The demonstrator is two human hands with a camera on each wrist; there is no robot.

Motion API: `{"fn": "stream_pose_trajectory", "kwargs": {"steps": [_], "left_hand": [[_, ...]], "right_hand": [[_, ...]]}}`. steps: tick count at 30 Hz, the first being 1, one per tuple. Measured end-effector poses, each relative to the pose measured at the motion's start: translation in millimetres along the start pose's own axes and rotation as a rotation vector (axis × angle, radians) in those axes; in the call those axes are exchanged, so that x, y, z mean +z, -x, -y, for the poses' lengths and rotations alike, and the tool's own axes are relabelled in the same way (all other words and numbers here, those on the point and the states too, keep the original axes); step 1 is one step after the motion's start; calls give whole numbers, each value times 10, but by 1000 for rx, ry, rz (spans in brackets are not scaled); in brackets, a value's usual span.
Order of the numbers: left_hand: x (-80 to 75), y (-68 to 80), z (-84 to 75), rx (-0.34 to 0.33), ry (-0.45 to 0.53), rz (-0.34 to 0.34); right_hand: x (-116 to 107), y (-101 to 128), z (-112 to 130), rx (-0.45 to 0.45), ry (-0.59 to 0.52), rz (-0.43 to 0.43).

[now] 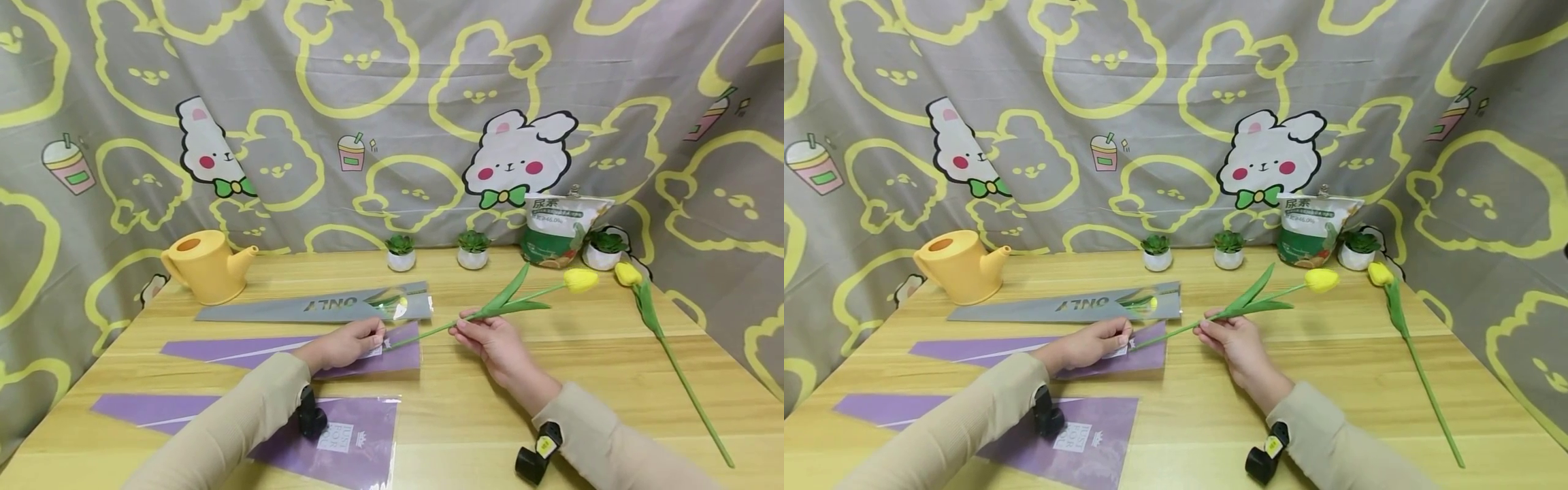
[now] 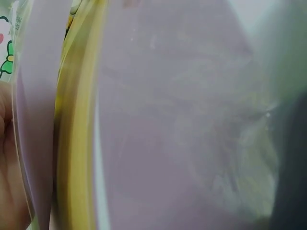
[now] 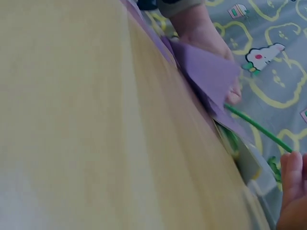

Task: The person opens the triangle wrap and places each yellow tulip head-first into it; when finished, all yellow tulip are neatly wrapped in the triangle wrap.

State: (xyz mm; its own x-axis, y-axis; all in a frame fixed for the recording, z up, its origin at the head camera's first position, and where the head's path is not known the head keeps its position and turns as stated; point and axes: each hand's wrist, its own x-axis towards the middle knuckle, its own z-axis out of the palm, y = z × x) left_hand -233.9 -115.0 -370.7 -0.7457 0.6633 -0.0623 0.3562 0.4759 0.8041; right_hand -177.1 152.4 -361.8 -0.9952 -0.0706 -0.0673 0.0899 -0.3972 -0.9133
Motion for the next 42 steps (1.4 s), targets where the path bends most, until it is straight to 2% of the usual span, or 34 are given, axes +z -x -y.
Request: {"fn": "stream_pose_trajectory", "kwargs": {"steps": [9, 14, 22, 28, 32, 42], "left_hand": [[13, 0, -3, -7, 44, -9], [16, 3, -25, -13, 57, -12], [26, 5, -62, -35, -27, -6], [27, -39, -55, -39, -35, -47], [32, -38, -74, -28, -26, -48], [17, -5, -93, -10, -52, -27]], "right_hand": [[194, -12, -152, 41, -2, -81], [229, -24, -203, 51, -12, -117], [309, 8, -309, 90, -48, -92], [409, -18, -339, 87, -86, -99], [435, -9, -344, 99, -58, -110], [275, 186, -265, 211, 73, 35]]}}
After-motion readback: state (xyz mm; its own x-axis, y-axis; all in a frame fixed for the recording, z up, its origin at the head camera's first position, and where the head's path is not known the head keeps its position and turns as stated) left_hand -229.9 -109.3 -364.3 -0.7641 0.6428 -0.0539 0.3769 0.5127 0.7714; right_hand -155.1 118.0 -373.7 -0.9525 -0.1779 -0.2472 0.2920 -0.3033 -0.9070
